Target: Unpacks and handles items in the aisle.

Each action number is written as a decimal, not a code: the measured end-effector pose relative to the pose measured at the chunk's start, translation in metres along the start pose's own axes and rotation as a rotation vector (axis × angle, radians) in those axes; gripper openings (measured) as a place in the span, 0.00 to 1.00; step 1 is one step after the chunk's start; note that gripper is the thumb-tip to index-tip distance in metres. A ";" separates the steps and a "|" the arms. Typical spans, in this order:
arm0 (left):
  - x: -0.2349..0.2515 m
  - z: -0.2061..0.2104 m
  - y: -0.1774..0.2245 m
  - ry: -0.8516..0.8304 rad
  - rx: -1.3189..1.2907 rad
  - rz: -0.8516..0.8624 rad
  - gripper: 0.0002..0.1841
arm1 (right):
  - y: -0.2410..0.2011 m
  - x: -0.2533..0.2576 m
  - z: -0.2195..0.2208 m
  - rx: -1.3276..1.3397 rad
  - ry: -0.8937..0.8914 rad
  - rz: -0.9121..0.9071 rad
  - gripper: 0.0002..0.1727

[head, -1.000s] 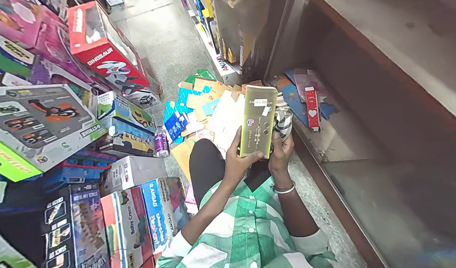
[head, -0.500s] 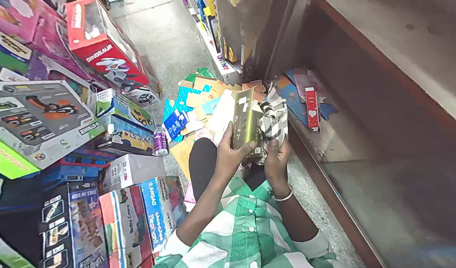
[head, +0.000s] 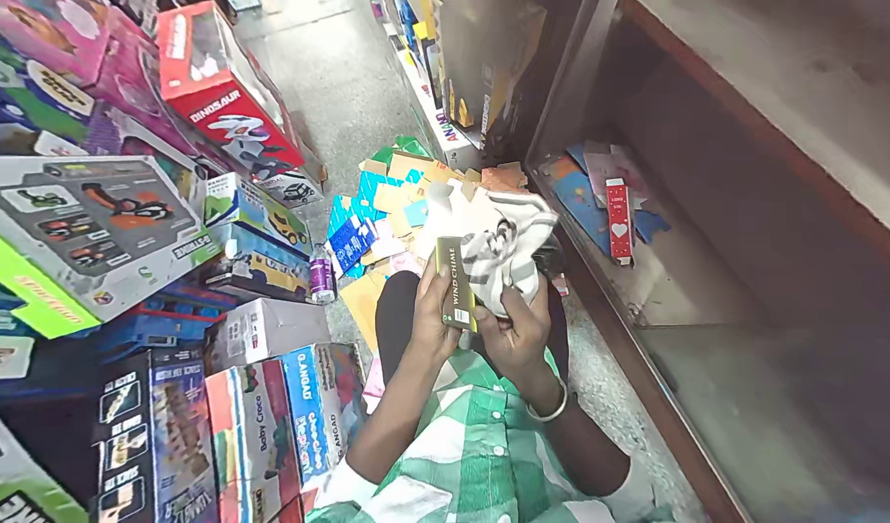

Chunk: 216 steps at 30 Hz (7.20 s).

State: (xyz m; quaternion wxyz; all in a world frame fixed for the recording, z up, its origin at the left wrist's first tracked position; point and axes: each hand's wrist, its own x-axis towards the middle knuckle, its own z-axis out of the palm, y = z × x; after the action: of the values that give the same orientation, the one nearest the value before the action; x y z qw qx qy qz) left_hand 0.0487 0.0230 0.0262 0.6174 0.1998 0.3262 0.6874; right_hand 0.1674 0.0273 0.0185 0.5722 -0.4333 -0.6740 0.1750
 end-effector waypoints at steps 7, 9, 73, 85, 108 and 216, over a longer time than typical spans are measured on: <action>0.009 -0.019 0.001 0.169 -0.401 -0.114 0.33 | 0.034 -0.008 -0.040 0.134 0.005 0.075 0.22; 0.011 -0.022 0.006 0.127 -0.422 -0.100 0.34 | 0.037 0.008 -0.045 0.085 0.189 0.213 0.19; 0.126 -0.087 0.000 0.365 -0.117 -0.307 0.34 | 0.093 0.046 0.095 0.260 -0.200 0.644 0.06; 0.214 -0.058 0.132 0.382 -0.257 -0.264 0.35 | 0.050 0.222 0.165 0.171 -0.515 0.605 0.12; 0.261 0.134 0.262 0.153 -0.166 0.053 0.35 | -0.046 0.400 0.112 0.514 -0.257 0.117 0.13; 0.308 0.065 0.175 -0.121 1.608 0.324 0.59 | 0.145 0.162 -0.085 -1.002 -0.652 1.556 0.36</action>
State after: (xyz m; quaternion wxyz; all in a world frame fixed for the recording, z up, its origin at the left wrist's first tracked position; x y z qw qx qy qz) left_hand -0.0815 0.3327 0.1541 0.1954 0.6624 0.6523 0.3125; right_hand 0.3061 0.2136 0.0367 -0.1670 -0.8796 -0.3217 0.3081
